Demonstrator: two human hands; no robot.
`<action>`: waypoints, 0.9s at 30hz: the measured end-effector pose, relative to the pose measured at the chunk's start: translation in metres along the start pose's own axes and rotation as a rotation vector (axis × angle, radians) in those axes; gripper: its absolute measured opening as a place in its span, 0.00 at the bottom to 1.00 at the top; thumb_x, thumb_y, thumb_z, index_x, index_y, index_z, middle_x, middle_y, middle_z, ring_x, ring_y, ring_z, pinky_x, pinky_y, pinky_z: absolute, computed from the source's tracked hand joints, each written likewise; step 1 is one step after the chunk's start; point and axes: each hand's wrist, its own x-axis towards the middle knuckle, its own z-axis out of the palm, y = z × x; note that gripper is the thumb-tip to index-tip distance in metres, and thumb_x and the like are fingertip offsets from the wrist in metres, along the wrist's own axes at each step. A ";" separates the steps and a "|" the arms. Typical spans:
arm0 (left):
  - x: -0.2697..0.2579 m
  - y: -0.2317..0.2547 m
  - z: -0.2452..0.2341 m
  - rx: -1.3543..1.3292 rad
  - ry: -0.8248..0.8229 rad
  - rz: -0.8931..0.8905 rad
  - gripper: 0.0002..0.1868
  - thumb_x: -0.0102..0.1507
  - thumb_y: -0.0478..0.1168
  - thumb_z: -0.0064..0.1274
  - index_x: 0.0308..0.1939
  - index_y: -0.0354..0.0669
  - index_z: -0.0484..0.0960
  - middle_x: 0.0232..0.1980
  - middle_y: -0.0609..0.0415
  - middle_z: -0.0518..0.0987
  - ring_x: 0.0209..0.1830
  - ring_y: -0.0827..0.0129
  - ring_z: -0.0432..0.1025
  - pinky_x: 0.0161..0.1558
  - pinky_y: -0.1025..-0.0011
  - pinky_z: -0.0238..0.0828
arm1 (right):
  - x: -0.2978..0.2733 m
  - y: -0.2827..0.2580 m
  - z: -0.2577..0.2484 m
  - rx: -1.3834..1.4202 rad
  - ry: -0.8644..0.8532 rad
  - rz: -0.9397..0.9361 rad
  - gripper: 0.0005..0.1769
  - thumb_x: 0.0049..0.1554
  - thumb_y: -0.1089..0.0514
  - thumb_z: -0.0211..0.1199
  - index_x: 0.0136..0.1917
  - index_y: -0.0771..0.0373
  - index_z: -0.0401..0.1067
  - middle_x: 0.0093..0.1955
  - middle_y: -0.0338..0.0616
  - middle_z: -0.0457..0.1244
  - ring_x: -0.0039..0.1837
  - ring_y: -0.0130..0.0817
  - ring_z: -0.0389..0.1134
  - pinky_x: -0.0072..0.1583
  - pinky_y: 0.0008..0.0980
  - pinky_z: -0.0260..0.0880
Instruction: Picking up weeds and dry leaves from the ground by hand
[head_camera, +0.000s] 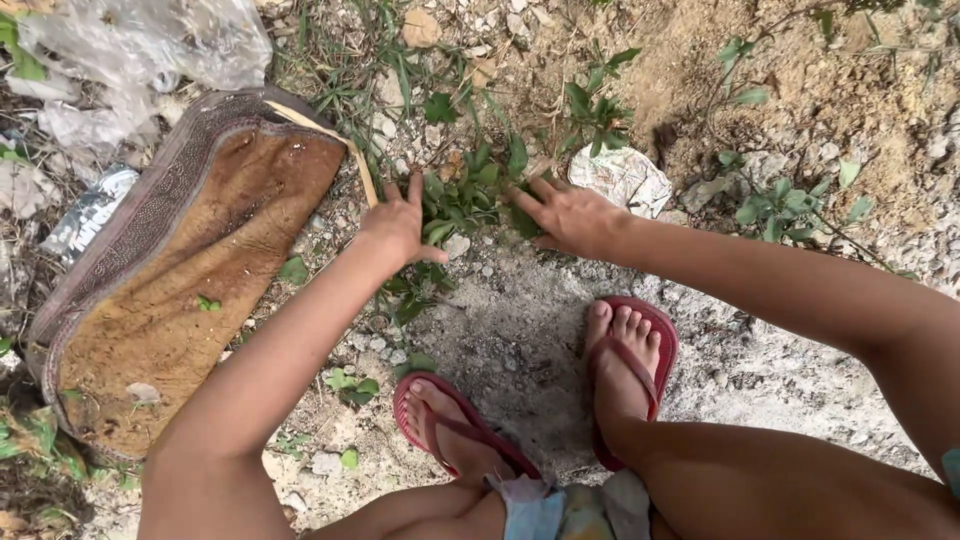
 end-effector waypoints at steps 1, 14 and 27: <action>-0.005 0.004 0.006 -0.102 0.075 0.011 0.59 0.56 0.53 0.65 0.79 0.33 0.45 0.70 0.23 0.62 0.59 0.41 0.73 0.59 0.48 0.73 | 0.007 0.004 0.017 -0.046 0.021 0.000 0.37 0.64 0.52 0.56 0.80 0.61 0.46 0.68 0.60 0.57 0.66 0.52 0.67 0.61 0.42 0.79; 0.103 -0.004 0.115 0.237 0.227 0.374 0.24 0.57 0.30 0.56 0.59 0.43 0.81 0.51 0.41 0.83 0.42 0.56 0.81 0.43 0.55 0.75 | -0.033 -0.010 0.057 0.845 0.221 -0.128 0.10 0.58 0.64 0.60 0.52 0.69 0.76 0.48 0.63 0.71 0.50 0.57 0.75 0.51 0.52 0.77; 0.067 0.093 -0.024 0.171 0.384 0.386 0.17 0.60 0.22 0.57 0.53 0.34 0.78 0.37 0.50 0.79 0.31 0.63 0.71 0.50 0.57 0.73 | -0.006 0.095 0.009 -0.001 0.547 0.076 0.31 0.62 0.62 0.46 0.78 0.68 0.54 0.76 0.65 0.54 0.75 0.59 0.54 0.75 0.57 0.48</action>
